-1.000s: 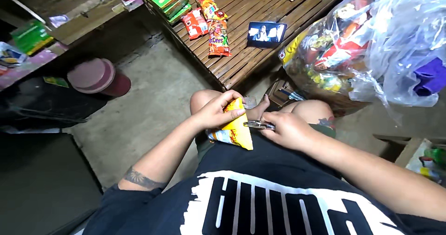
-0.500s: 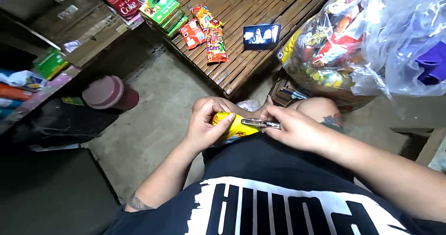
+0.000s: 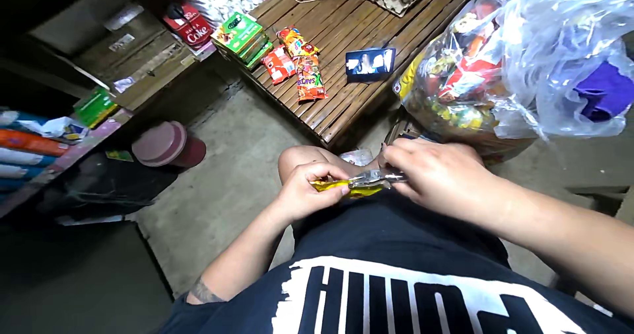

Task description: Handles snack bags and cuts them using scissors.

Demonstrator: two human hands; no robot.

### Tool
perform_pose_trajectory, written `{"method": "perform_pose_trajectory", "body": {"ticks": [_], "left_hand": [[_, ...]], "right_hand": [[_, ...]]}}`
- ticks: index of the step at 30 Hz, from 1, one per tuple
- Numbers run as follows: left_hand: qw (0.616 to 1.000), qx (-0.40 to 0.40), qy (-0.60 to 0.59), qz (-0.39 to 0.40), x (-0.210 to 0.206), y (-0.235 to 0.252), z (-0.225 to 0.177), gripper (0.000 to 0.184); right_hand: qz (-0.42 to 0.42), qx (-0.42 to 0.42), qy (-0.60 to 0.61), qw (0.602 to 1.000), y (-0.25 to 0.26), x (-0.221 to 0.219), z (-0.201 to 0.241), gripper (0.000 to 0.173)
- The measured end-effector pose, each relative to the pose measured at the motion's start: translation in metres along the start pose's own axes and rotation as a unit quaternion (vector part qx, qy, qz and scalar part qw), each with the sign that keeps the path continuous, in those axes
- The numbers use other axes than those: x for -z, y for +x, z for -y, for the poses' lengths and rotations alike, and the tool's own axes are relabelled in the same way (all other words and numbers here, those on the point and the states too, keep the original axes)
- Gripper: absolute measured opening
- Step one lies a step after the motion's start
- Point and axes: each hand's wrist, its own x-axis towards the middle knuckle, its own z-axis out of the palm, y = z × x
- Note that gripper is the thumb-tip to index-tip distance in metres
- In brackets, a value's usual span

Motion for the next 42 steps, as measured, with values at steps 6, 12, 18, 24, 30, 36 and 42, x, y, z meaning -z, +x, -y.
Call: {"method": "perform_pose_trajectory", "body": {"ticks": [6, 12, 18, 24, 30, 36, 42], "left_hand": [[1.000, 0.030, 0.008, -0.006, -0.003, 0.004, -0.004, 0.011], [0.992, 0.073, 0.010, 0.107, 0.001, 0.015, -0.012, 0.010], [0.953, 0.142, 0.025, 0.267, 0.005, 0.047, -0.018, 0.008], [0.930, 0.158, 0.138, 0.301, -0.005, 0.064, -0.040, 0.008], [0.919, 0.247, 0.179, 0.251, -0.010, 0.059, -0.069, 0.014], [0.924, 0.179, 0.142, 0.308, -0.012, 0.064, -0.031, 0.018], [0.906, 0.196, 0.107, 0.360, -0.010, 0.067, -0.009, 0.010]], "right_hand": [[-0.004, 0.001, -0.016, 1.000, -0.003, 0.005, 0.000, 0.014], [0.031, 0.097, -0.044, 0.994, 0.011, 0.022, -0.012, 0.008], [0.106, 0.214, -0.166, 0.957, 0.040, 0.052, 0.004, 0.012], [0.120, 0.282, -0.217, 0.927, 0.055, 0.047, 0.029, 0.021], [0.254, 0.272, -0.154, 0.916, 0.068, 0.043, 0.048, 0.026], [0.220, 0.264, -0.223, 0.912, 0.066, 0.041, 0.028, 0.018], [0.215, 0.259, -0.226, 0.914, 0.064, 0.034, 0.003, 0.020]]}}
